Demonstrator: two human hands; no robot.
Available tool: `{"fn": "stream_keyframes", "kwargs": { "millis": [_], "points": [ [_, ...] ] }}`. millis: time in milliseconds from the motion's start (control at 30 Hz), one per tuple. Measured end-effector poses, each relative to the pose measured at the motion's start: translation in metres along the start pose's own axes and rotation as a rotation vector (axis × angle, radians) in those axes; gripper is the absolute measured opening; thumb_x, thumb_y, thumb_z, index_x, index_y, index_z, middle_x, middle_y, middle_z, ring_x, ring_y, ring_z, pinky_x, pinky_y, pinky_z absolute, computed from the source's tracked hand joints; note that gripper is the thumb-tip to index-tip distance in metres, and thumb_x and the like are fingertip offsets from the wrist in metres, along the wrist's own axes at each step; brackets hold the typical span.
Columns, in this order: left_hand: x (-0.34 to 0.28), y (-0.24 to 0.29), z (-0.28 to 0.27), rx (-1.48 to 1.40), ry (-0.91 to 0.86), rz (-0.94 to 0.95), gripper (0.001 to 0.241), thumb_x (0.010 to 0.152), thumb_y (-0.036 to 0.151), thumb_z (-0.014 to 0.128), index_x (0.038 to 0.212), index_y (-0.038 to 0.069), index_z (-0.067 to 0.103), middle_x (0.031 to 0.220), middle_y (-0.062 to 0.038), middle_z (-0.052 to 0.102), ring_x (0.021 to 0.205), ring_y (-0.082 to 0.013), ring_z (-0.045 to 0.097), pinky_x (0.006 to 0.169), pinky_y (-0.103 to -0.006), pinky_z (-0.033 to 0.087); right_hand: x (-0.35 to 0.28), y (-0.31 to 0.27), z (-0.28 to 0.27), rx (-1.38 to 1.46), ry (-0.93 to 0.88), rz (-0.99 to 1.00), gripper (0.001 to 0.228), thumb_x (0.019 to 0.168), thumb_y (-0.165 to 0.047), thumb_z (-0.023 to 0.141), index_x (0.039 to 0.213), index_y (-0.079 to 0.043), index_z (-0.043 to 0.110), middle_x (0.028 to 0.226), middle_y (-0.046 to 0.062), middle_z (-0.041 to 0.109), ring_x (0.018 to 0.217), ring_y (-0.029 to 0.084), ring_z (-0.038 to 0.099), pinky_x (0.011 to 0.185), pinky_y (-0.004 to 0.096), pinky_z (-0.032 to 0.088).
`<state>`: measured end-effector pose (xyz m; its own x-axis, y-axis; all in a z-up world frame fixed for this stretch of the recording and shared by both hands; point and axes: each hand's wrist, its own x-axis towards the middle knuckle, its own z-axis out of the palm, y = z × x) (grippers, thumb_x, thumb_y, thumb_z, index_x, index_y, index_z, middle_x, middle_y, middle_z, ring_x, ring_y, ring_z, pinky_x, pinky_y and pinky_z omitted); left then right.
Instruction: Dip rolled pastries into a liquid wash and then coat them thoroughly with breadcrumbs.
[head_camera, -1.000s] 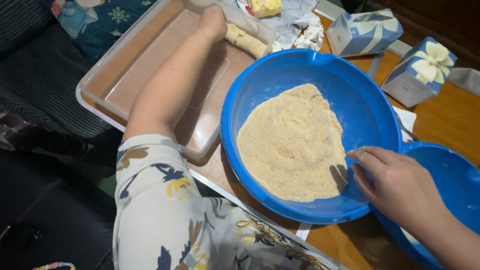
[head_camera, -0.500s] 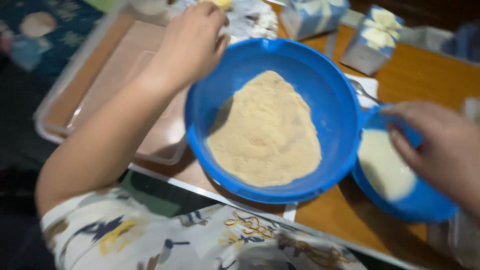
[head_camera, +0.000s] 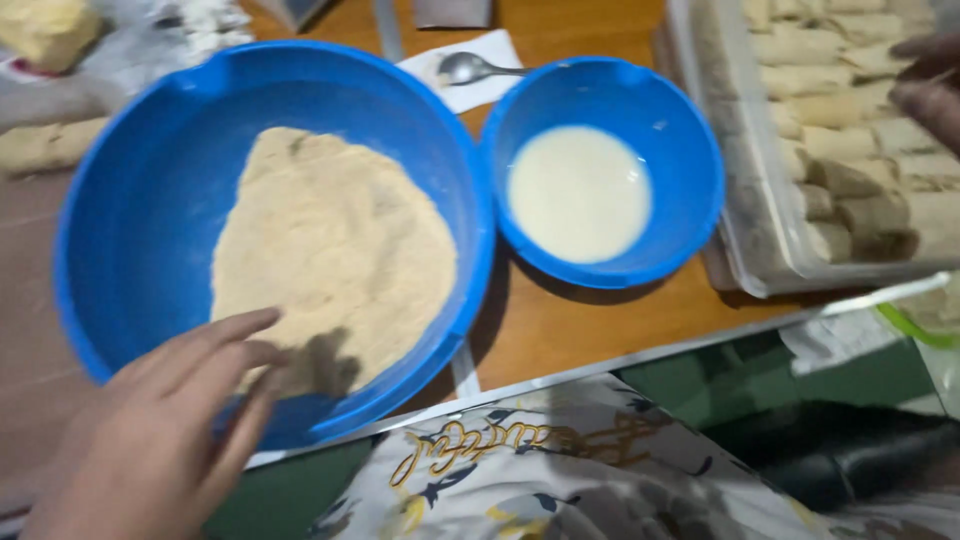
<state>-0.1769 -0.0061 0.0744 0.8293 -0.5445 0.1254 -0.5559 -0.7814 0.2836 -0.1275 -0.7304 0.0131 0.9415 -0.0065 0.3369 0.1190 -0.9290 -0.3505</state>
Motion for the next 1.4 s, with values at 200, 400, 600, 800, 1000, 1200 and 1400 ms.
{"fn": "stream_keyframes", "kwargs": {
  "millis": [200, 400, 600, 800, 1000, 1200, 1400],
  "points": [
    [0.002, -0.001, 0.025, 0.022, -0.036, -0.33, 0.012, 0.093, 0.02, 0.067, 0.102, 0.014, 0.071, 0.129, -0.003, 0.074, 0.105, -0.0202, 0.074, 0.083, -0.037, 0.059, -0.046, 0.006, -0.015, -0.058, -0.267, 0.144, 0.036, 0.109, -0.014, 0.06, 0.142, -0.002, 0.06, 0.124, 0.023, 0.07, 0.112, 0.03, 0.069, 0.092, 0.045, 0.057],
    [-0.005, -0.03, 0.054, -0.114, 0.057, -0.247, 0.012, 0.099, 0.015, 0.062, 0.104, 0.006, 0.067, 0.122, -0.015, 0.074, 0.112, -0.0269, 0.073, 0.091, -0.0375, 0.057, -0.022, -0.027, -0.028, -0.404, -0.387, 0.299, 0.05, 0.102, -0.022, 0.064, 0.152, -0.014, 0.062, 0.128, 0.019, 0.072, 0.093, 0.033, 0.076, 0.086, 0.049, 0.061],
    [-0.01, -0.046, 0.08, -0.211, 0.168, -0.291, 0.013, 0.102, 0.013, 0.062, 0.096, 0.004, 0.068, 0.115, -0.015, 0.076, 0.109, -0.0257, 0.074, 0.097, -0.038, 0.055, 0.01, 0.014, -0.031, -0.563, -0.255, 0.125, 0.044, 0.106, -0.031, 0.065, 0.146, -0.011, 0.065, 0.123, 0.019, 0.074, 0.105, 0.032, 0.074, 0.09, 0.049, 0.059],
    [-0.015, -0.069, 0.099, -0.15, 0.218, -0.228, 0.014, 0.1, 0.016, 0.066, 0.096, 0.004, 0.07, 0.11, -0.015, 0.076, 0.105, -0.0261, 0.074, 0.1, -0.0387, 0.056, 0.059, 0.051, -0.016, -0.609, -0.322, 0.174, 0.046, 0.109, -0.03, 0.065, 0.152, -0.013, 0.066, 0.118, 0.02, 0.076, 0.102, 0.034, 0.075, 0.089, 0.048, 0.06],
    [-0.03, -0.104, 0.126, -0.107, 0.211, -0.247, 0.024, 0.102, 0.028, 0.067, 0.111, 0.007, 0.072, 0.105, -0.012, 0.076, 0.105, -0.0254, 0.074, 0.104, -0.0396, 0.056, 0.099, 0.062, -0.017, -0.632, -0.327, 0.426, 0.059, 0.094, -0.008, 0.071, 0.152, -0.012, 0.061, 0.128, 0.024, 0.071, 0.105, 0.039, 0.072, 0.086, 0.054, 0.06],
    [-0.049, -0.18, 0.172, -0.02, -0.019, -0.471, 0.046, 0.091, 0.042, 0.069, 0.124, 0.012, 0.077, 0.113, -0.013, 0.078, 0.112, -0.0296, 0.073, 0.106, -0.0465, 0.057, 0.129, 0.11, 0.004, -0.582, -0.319, 0.498, 0.07, 0.089, 0.0, 0.069, 0.156, -0.017, 0.056, 0.136, 0.025, 0.065, 0.115, 0.044, 0.066, 0.091, 0.058, 0.055],
    [-0.056, -0.177, 0.177, -0.025, -0.02, -0.419, 0.046, 0.095, 0.043, 0.067, 0.124, 0.009, 0.075, 0.113, -0.015, 0.076, 0.116, -0.0335, 0.07, 0.106, -0.0507, 0.054, 0.157, 0.155, 0.028, -0.878, -0.396, 0.207, 0.058, 0.088, -0.004, 0.073, 0.144, -0.016, 0.067, 0.144, 0.015, 0.067, 0.13, 0.039, 0.063, 0.1, 0.053, 0.055]
  ]
}}
